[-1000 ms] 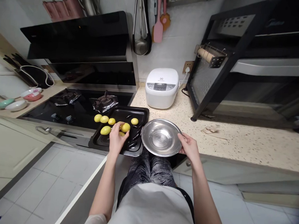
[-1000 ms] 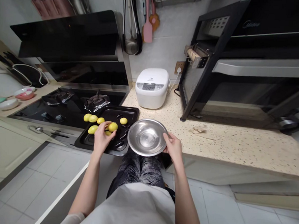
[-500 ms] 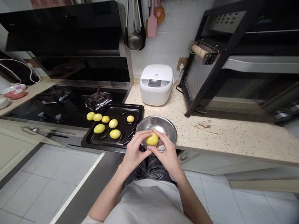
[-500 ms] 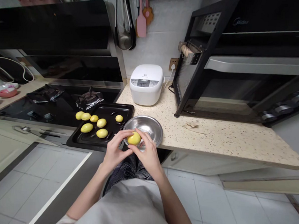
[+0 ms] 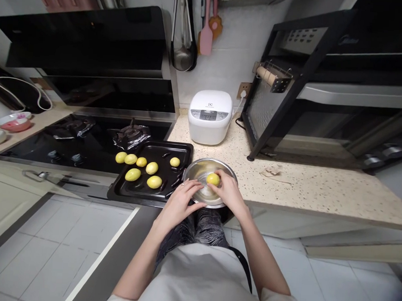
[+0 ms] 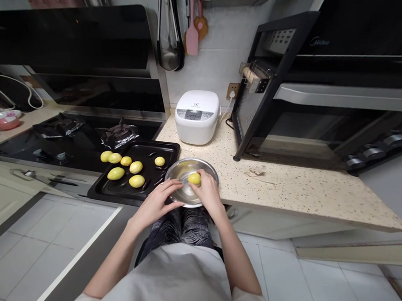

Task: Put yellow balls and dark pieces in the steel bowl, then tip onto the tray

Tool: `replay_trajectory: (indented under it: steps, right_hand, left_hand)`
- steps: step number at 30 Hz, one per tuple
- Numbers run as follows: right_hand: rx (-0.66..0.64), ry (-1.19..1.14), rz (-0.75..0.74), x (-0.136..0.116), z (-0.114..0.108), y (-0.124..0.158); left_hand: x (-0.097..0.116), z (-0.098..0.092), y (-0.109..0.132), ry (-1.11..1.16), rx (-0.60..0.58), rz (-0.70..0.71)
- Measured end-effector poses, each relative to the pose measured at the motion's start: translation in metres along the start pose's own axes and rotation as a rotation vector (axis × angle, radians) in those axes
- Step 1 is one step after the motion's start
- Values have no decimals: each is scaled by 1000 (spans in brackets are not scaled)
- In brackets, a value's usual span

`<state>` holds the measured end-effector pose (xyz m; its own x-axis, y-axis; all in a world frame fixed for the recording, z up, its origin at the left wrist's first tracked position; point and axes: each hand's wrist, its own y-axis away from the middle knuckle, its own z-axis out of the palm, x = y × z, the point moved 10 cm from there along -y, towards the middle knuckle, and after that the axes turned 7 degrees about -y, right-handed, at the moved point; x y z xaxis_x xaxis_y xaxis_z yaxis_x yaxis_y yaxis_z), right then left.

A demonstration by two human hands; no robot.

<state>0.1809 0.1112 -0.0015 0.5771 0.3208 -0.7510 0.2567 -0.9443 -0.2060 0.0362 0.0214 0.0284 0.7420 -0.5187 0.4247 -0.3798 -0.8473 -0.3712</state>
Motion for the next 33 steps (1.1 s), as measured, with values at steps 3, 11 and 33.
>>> replay_trajectory:
  steps: [3,11,33]
  right_hand:
    - [-31,124,38,1,5,-7]
    - [-30,262,-94,-9,10,-9]
    - [41,125,-61,0,6,-10]
  left_hand:
    - [-2,3,0,-24,-15,-7]
    - [-1,2,-2,-12,-14,18]
    - [4,6,-2,-60,-70,31]
